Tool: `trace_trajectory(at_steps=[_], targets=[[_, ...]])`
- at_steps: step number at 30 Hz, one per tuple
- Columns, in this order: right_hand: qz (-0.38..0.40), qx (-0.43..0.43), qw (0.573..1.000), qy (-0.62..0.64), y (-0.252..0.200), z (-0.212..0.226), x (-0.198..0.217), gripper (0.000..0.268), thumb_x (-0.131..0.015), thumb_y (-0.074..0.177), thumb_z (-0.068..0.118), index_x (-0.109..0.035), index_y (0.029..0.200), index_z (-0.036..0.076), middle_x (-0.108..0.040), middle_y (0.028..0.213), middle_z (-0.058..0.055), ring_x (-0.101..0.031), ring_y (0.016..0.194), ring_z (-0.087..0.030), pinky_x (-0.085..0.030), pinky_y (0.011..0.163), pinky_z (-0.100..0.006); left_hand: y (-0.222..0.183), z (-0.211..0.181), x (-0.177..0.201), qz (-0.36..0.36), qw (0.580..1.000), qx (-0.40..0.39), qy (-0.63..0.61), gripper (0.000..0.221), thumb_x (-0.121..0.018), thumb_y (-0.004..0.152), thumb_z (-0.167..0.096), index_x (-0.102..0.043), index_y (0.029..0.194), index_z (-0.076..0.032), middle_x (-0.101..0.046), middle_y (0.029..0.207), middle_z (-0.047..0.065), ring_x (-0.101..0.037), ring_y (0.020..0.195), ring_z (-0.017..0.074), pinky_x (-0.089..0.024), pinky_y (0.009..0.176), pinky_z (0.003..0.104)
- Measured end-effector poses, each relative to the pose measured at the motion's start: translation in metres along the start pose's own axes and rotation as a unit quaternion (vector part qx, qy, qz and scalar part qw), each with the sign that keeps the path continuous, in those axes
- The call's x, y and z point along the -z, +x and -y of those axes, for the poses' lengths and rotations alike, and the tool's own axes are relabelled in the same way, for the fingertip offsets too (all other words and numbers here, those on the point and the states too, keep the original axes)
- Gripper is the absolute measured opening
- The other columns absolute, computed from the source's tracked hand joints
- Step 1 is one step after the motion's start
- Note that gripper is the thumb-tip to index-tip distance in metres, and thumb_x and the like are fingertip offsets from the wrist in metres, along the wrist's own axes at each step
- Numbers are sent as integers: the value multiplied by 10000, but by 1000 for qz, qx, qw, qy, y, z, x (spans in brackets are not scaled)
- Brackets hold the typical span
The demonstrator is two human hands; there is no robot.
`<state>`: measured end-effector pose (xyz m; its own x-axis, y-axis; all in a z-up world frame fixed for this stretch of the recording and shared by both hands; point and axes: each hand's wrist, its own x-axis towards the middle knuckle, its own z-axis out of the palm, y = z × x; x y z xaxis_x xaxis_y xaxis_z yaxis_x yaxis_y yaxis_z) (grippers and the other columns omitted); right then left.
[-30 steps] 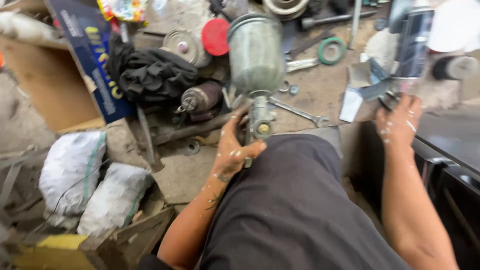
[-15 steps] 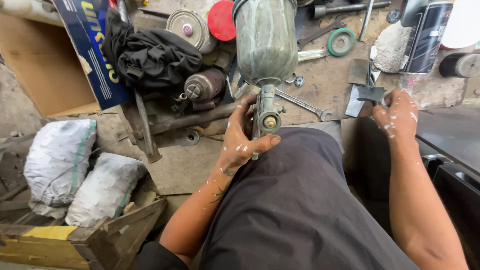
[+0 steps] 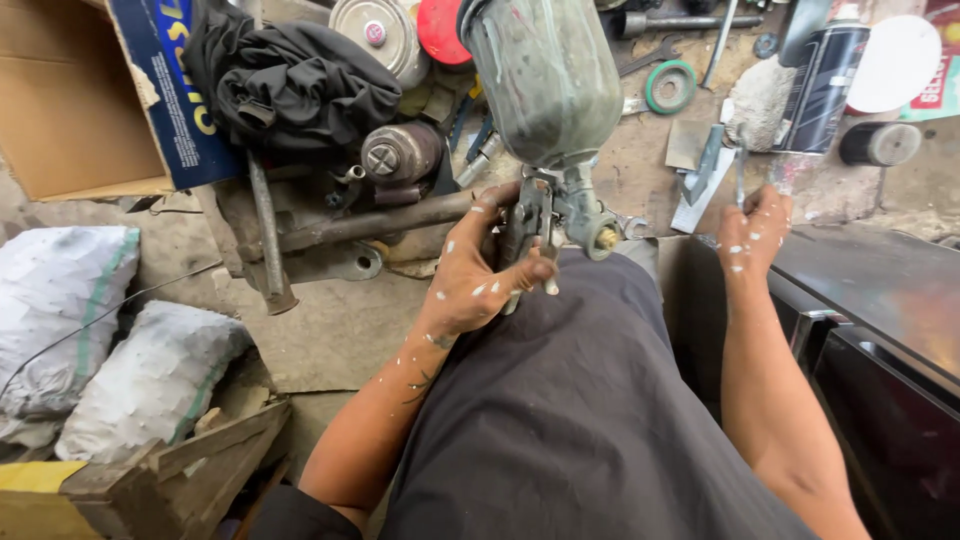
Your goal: The person cleans a small metal nozzle with sandpaper, then assembles it into a paint sprayer. They use a wrench to tighten the nozzle and attach a cap to the front of the sprayer.
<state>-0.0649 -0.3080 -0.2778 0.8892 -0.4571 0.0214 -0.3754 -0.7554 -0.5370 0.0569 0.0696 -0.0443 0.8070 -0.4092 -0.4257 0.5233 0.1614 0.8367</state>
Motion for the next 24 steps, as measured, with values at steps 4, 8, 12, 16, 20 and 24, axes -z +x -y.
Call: trace_trajectory(at_steps=[4, 8, 12, 16, 20, 24], targets=[[-63, -71, 995, -28, 3, 30, 36, 124, -626, 863, -20, -503, 848, -25, -451, 945, -150, -445, 750, -270, -430, 679, -413, -3, -5, 0, 19, 1000, -22, 8, 737, -779, 806, -223, -466, 1405, 72, -644, 1019, 125, -605, 803, 155, -533, 758, 278], [-113, -67, 991, 36, -2, 64, 75, 234, -745, 980, -27, -544, 867, 8, -507, 826, -63, -436, 703, -172, -413, 648, -310, 0, -6, -3, -2, 999, -5, 39, 835, -844, 656, -169, -496, 1388, 32, -643, 1046, 118, -617, 856, 166, -525, 848, 290], [-23, -68, 968, 240, -17, 140, 127, 177, -667, 1110, -126, -525, 1066, -29, -691, 941, -183, -655, 723, -218, -530, 683, -267, -1, 3, -2, -15, 998, -33, 48, 800, -884, 659, -64, -498, 1357, 4, -650, 1029, 84, -601, 811, 142, -516, 831, 276], [23, -41, 971, 235, -34, 202, 158, 152, -629, 1120, -135, -514, 1094, -39, -682, 875, -185, -616, 693, -194, -496, 651, -264, -2, -14, -7, -30, 999, -10, 8, 753, -875, 663, 3, -515, 1324, 5, -628, 1005, 83, -565, 782, 134, -518, 713, 232], [88, -3, 967, 241, -42, 237, 179, 191, -658, 943, -163, -552, 977, -9, -671, 899, -118, -598, 880, -206, -435, 783, -287, -8, -22, -6, -69, 993, -33, 88, 805, -901, 641, -35, -502, 1340, 2, -673, 1049, 105, -616, 809, 133, -551, 770, 247], [83, 195, 974, 83, -37, 245, 185, 227, -829, 823, -21, -602, 811, -29, -609, 972, -151, -595, 1224, -445, -515, 1081, -555, -15, -25, -1, -79, 987, -59, 126, 834, -921, 646, -103, -495, 1352, 23, -667, 1092, 109, -615, 822, 131, -550, 821, 262]])
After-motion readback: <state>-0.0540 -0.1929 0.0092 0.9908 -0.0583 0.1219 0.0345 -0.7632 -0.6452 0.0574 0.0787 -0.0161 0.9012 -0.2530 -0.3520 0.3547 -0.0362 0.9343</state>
